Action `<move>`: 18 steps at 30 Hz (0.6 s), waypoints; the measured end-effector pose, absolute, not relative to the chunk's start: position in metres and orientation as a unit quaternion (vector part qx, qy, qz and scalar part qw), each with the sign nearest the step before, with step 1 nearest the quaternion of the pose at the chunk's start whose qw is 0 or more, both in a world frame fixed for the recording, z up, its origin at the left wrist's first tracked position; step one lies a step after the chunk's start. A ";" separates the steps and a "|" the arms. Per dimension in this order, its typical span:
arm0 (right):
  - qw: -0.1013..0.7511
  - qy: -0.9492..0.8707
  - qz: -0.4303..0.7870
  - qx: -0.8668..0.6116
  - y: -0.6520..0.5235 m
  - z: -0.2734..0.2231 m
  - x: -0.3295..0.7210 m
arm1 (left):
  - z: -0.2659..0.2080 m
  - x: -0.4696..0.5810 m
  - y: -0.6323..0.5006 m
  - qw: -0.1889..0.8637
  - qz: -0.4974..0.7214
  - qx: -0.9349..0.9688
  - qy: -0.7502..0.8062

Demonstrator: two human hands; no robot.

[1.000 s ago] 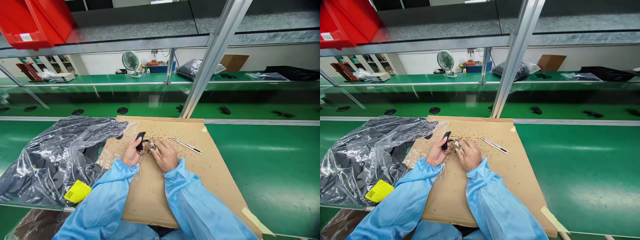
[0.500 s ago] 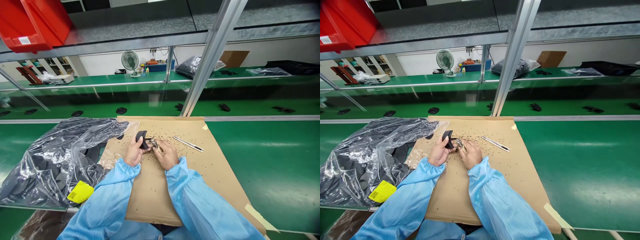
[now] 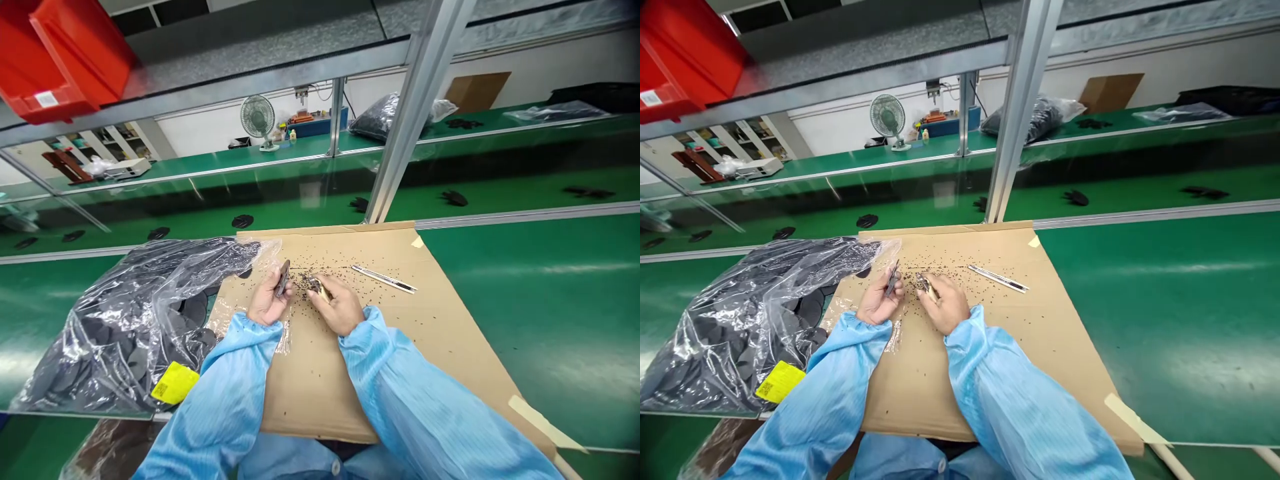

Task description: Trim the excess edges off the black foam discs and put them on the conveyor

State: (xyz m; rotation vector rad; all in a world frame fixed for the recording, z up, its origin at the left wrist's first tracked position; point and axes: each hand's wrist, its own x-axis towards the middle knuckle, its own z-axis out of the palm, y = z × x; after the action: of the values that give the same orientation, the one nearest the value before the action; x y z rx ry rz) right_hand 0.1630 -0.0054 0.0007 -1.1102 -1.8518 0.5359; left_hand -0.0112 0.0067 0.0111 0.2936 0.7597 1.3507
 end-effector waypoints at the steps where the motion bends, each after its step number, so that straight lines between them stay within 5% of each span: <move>1: 0.434 -0.756 0.217 -0.439 -0.007 0.001 0.162 | 0.012 -0.011 0.006 0.717 0.599 0.123 0.336; 18: 0.282 -0.851 0.162 -0.412 -0.015 0.007 0.159 | 0.018 -0.005 -0.003 0.739 0.520 0.227 0.364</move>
State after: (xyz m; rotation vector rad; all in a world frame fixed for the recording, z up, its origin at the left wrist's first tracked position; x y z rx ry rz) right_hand 0.1592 -0.0147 0.0072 -1.1042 -2.2788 0.4351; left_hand -0.0047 -0.0028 0.0182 0.4975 0.7996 1.1414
